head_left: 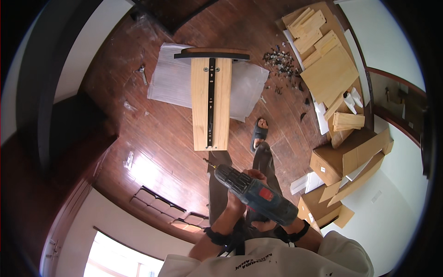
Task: Assembling a wooden drawer and attaching slider rails using an electric drill.
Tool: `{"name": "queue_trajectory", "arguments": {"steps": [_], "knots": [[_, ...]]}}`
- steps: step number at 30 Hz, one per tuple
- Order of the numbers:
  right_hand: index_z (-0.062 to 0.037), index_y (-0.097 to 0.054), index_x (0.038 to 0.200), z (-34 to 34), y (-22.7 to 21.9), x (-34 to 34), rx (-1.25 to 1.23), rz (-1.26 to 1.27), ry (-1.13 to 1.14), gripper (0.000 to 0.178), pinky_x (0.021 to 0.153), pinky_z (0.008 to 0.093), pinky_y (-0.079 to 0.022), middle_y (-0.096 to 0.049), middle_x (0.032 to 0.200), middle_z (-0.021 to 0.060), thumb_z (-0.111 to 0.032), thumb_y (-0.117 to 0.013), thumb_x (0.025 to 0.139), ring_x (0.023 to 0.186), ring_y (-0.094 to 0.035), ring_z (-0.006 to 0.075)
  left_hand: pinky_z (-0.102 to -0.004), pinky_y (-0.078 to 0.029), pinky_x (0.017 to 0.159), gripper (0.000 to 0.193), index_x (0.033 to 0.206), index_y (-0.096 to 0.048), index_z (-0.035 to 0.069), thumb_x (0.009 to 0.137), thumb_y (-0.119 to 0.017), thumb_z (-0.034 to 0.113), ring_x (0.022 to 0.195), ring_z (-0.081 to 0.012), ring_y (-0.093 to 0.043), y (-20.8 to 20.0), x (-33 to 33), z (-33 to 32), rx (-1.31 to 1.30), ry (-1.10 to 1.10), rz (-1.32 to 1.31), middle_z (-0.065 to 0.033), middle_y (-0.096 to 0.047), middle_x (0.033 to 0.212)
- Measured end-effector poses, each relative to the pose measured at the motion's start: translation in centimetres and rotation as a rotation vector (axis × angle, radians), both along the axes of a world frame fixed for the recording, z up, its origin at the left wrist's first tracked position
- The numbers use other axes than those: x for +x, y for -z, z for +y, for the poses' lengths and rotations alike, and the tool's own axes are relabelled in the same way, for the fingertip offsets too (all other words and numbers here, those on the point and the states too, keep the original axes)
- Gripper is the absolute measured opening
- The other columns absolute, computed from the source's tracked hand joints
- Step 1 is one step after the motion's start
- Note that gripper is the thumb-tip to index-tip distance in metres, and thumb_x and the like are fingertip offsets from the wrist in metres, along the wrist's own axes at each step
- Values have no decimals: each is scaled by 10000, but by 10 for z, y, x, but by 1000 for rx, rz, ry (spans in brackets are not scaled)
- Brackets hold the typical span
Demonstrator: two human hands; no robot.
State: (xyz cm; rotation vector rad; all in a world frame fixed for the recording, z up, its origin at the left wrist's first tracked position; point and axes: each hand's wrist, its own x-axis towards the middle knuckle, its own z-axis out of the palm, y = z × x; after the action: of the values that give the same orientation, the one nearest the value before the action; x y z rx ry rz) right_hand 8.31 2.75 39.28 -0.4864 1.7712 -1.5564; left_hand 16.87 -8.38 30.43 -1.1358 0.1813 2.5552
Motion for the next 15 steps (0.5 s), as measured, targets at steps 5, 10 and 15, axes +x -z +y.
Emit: {"name": "queue_trajectory", "arguments": {"steps": [5,10,15], "knots": [[-34,-602,1181,-2,-38,-8,120,-246,17,573,820,314,-512,-586,1134,143,-167,-779,653,878,-653,245,-344,-528,922,334,1248,-534,-59,1015,-508,179,985,-208,-649,9,-3,-61,-542,91,91,-150,-645,1084],[-45,-550,1219,31,13,23,250,-292,206,461,739,332,-527,-646,921,87,-71,-697,783,827,-648,196,-352,-560,903,236,1210,-519,-36,1013,-489,92,951,-234,-680,-10,-30,-106,-503,107,129,-165,-652,1092],[-40,-604,1065,33,25,30,23,-525,284,188,668,332,-527,-650,825,73,-24,-623,879,733,-643,177,-356,-559,880,154,1124,-523,-42,997,-495,42,906,-228,-681,-7,-25,-115,-366,114,131,-170,-687,980]]}}
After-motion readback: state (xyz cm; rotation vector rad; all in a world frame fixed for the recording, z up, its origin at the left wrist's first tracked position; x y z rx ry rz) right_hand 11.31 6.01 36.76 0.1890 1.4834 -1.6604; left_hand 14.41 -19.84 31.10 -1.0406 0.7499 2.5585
